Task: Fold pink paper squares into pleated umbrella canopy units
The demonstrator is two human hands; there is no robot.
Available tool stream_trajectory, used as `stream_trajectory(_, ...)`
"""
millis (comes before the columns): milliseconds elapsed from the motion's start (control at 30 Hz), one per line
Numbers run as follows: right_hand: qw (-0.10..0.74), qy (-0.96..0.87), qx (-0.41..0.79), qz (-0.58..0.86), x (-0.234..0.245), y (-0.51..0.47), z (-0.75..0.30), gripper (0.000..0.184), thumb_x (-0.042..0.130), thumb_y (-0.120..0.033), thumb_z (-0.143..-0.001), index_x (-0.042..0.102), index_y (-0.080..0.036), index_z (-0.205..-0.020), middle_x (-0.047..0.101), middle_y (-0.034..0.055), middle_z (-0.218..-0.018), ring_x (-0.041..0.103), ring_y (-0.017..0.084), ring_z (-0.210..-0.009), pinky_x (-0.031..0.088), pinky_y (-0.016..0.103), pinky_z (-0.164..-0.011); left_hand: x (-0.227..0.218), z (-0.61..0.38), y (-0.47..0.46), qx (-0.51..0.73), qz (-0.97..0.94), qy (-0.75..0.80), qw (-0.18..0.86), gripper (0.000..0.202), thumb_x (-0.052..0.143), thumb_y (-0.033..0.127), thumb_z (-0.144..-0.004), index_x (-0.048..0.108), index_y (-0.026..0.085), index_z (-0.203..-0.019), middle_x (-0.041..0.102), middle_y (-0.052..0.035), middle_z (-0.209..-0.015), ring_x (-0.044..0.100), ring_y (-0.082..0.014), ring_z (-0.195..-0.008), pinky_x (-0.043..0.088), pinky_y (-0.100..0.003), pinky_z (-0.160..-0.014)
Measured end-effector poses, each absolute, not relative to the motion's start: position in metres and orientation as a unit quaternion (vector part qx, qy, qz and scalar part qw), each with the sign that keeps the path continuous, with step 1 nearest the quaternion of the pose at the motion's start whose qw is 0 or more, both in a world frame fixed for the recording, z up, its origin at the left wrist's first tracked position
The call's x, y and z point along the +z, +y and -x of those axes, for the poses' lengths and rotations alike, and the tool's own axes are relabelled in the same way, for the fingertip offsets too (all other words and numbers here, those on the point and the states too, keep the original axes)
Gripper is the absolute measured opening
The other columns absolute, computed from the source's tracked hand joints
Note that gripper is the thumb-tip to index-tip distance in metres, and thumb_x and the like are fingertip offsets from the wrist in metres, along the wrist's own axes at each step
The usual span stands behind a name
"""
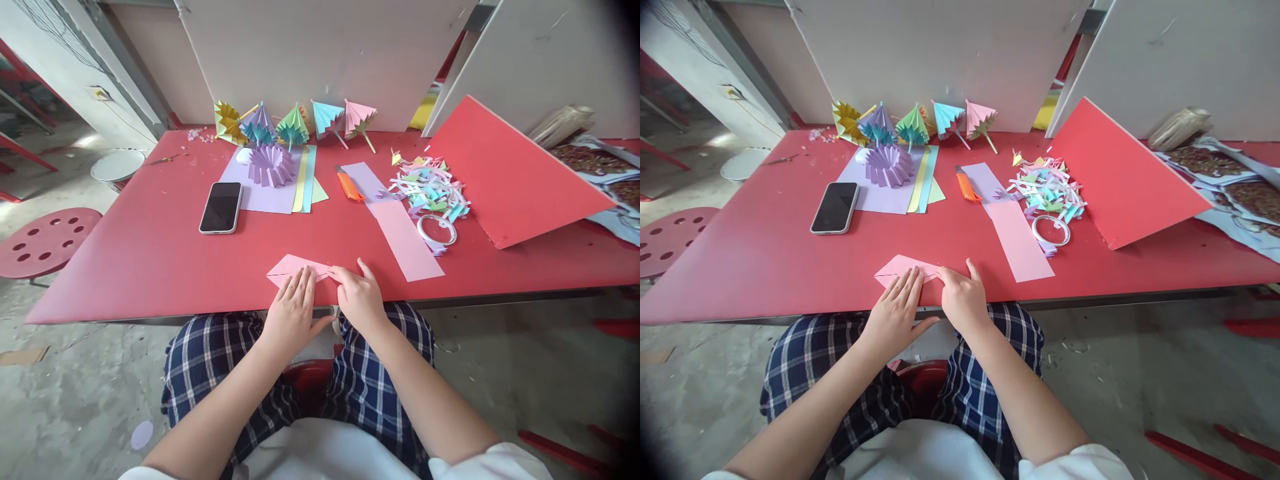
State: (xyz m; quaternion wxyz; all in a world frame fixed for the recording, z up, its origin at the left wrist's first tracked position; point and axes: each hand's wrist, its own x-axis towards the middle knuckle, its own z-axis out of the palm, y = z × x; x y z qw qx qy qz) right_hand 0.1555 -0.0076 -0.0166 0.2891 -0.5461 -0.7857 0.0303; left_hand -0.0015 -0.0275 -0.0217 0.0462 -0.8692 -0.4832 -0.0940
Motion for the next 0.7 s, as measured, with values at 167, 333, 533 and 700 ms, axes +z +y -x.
stream_trajectory(167, 0.282, -0.796, 0.004, 0.535, -0.016, -0.008, -0.154, 0.039, 0.038, -0.001, -0.077, 0.061, -0.019, -0.103, 0.069, 0.0034, -0.099, 0.064, 0.015, -0.093, 0.028, 0.041, -0.103, -0.021, 0.004, -0.037, -0.099, 0.852, -0.51, 0.062, 0.074, 0.039, 0.054, -0.082, 0.035, -0.002, -0.13, 0.035, -0.0197, -0.137, 0.032, -0.0298, -0.127, 0.03, -0.04, -0.103)
stream_trajectory(333, 0.272, -0.818, -0.044, 0.504, -0.02, -0.012, -0.153, 0.038, 0.037, -0.004, -0.082, 0.06, -0.018, -0.108, 0.066, 0.0044, -0.104, 0.062, 0.015, -0.098, 0.025, 0.042, -0.104, -0.02, 0.011, -0.047, -0.109, 0.826, -0.549, 0.068, 0.065, 0.037, 0.048, -0.085, 0.036, 0.0, -0.13, 0.039, -0.0182, -0.135, 0.036, -0.0285, -0.125, 0.029, -0.042, -0.103)
stream_trajectory(533, 0.269, -0.83, -0.072, 0.484, -0.024, -0.013, -0.155, 0.037, 0.035, -0.005, -0.084, 0.061, -0.02, -0.107, 0.065, 0.0033, -0.106, 0.06, 0.015, -0.101, 0.024, 0.043, -0.105, -0.021, 0.03, -0.058, -0.124, 0.802, -0.579, 0.079, 0.061, 0.038, 0.045, -0.085, 0.04, 0.001, -0.127, 0.045, -0.0183, -0.13, 0.041, -0.0288, -0.122, 0.029, -0.045, -0.102)
stream_trajectory(700, 0.274, -0.829, -0.078, 0.482, -0.025, -0.012, -0.154, 0.038, 0.036, -0.003, -0.083, 0.063, -0.02, -0.103, 0.066, 0.003, -0.105, 0.061, 0.015, -0.099, 0.025, 0.043, -0.104, -0.005, 0.038, -0.052, -0.151, 0.785, -0.595, 0.083, 0.059, 0.041, 0.048, -0.084, 0.047, 0.002, -0.12, 0.049, -0.0196, -0.126, 0.042, -0.0307, -0.121, 0.03, -0.046, -0.101)
